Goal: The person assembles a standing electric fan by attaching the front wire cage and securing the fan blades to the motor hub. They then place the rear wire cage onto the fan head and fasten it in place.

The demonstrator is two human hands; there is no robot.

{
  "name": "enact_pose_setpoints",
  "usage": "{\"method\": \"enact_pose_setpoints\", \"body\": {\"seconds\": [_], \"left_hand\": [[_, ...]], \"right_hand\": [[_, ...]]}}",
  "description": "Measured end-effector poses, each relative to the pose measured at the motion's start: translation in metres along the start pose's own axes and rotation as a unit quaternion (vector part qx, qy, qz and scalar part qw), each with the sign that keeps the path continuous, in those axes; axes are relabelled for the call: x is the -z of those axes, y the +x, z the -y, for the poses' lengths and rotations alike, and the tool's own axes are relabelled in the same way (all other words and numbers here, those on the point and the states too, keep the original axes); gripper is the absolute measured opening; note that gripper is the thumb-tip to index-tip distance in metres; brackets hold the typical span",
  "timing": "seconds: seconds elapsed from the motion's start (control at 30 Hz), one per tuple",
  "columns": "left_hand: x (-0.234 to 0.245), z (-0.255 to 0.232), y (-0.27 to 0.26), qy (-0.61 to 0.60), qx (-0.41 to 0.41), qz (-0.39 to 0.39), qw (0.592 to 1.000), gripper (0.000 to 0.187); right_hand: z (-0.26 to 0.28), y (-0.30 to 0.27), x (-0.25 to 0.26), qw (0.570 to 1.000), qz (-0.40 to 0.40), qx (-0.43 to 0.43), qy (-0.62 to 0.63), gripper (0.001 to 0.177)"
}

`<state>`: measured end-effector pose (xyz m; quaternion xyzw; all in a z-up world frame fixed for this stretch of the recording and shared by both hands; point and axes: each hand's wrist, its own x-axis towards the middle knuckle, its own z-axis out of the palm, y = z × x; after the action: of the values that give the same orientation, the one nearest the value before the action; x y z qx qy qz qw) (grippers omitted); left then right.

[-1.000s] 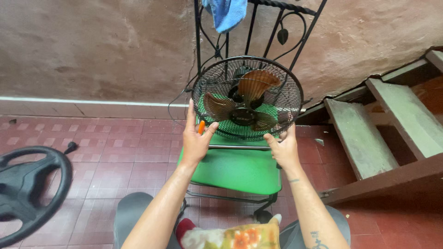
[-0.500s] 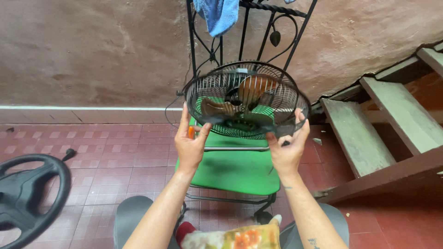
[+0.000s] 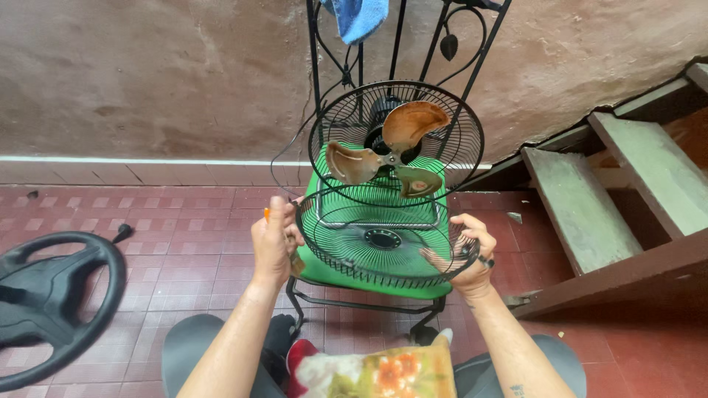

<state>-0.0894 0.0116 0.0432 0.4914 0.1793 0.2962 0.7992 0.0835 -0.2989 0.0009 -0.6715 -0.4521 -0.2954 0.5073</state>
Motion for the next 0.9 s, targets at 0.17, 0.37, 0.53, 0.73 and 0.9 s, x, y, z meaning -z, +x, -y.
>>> {"method": "enact_pose_setpoints", "body": {"seconds": [0.17,0.37,0.53,0.73,0.9], "left_hand": [[0.003,0.001,0.003,0.032,0.017,-0.029,0.999,0.042],[0.014,0.0,0.011,0.043,-0.01,-0.074,0.996,0.03],[0.017,-0.003,0.019,0.093,0.026,-0.079,0.992,0.022],[0.02,-0.003,0.02,0.118,0.044,-0.076,0.989,0.019],[0.02,-0.007,0.02,0.138,0.05,-0.081,0.986,0.021]], "right_hand": [[-0.003,-0.009,-0.004,0.999,0.0,0.04,-0.005,0.085],[-0.002,-0.025,-0.006,0.999,-0.003,0.04,0.032,0.091],[-0.009,-0.028,-0.006,0.996,0.031,0.075,0.039,0.091],[-0.005,-0.031,-0.001,0.997,0.053,0.048,0.034,0.089],[0.0,-0.024,-0.004,0.994,0.059,0.089,0.013,0.084]]}}
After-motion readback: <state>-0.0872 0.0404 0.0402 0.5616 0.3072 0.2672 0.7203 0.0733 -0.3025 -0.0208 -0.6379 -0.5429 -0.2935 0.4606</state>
